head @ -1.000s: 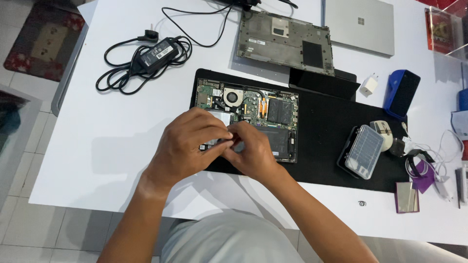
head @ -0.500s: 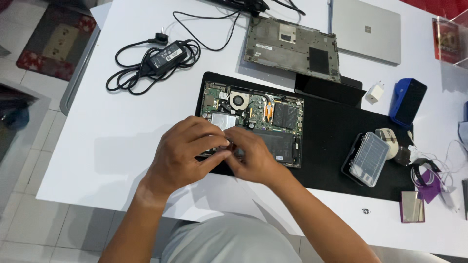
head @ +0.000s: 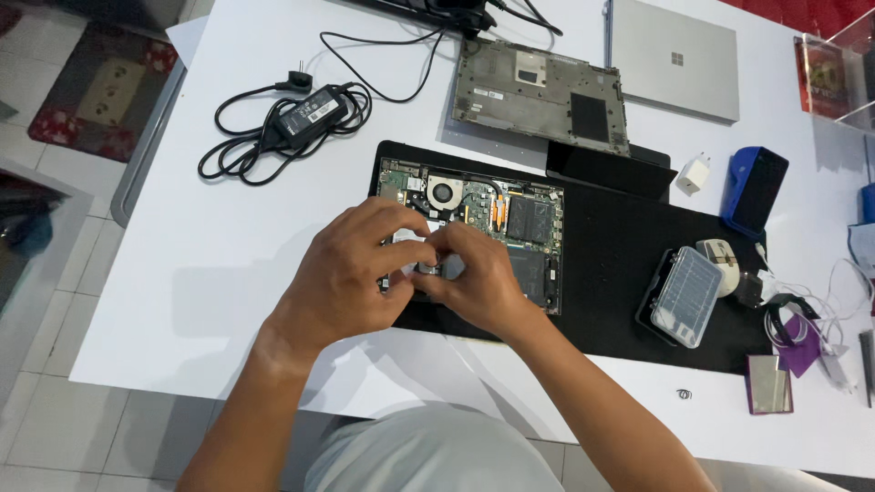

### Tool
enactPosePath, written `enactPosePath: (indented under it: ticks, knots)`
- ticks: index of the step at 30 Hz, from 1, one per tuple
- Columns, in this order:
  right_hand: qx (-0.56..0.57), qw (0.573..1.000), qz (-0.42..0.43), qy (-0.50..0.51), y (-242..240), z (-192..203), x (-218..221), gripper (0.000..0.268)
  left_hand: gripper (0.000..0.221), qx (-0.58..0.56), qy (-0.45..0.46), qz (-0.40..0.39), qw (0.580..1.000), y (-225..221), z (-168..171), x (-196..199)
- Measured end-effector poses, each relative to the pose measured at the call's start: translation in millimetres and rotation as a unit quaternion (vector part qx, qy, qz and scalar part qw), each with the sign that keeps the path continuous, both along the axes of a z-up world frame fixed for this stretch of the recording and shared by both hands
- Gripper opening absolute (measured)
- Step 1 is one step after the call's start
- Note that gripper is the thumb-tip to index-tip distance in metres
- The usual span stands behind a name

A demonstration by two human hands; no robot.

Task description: The person removes the back cover of a laptop, unscrews internal components using a screwdriver, and detaches the battery. The person then places the removed parts on the table.

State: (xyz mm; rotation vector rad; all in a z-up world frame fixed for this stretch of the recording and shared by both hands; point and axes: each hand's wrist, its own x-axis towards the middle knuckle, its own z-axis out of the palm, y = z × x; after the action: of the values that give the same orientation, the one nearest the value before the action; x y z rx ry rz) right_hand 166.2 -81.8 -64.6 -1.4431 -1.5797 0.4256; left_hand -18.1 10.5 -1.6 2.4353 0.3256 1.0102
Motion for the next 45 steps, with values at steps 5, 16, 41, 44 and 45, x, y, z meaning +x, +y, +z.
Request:
enactPosePath:
  ticks: [5, 16, 41, 44, 45]
  knots:
    - [-0.041, 0.995, 0.029, 0.090, -5, 37, -17, 0.045, 0.040, 0.008, 0.001, 0.014, 1.000, 0, -6, -2]
    - [-0.062, 0.982, 0.090, 0.151, -6, 38, -17, 0.071, 0.046, -0.012, -0.009, 0.005, 1.000, 0, -5, -3]
    - [-0.031, 0.993, -0.038, 0.112, -8, 27, -24, 0.049, 0.040, 0.011, -0.026, 0.029, 0.999, -1, -11, 7]
    - [-0.038, 0.991, -0.019, 0.125, -9, 37, -24, 0.057, 0.042, 0.025, -0.030, 0.029, 0.999, 0, -14, 11]
    - [-0.025, 0.992, -0.007, 0.121, -9, 38, -22, 0.064, 0.042, 0.026, -0.028, 0.027, 0.999, 1, -14, 13]
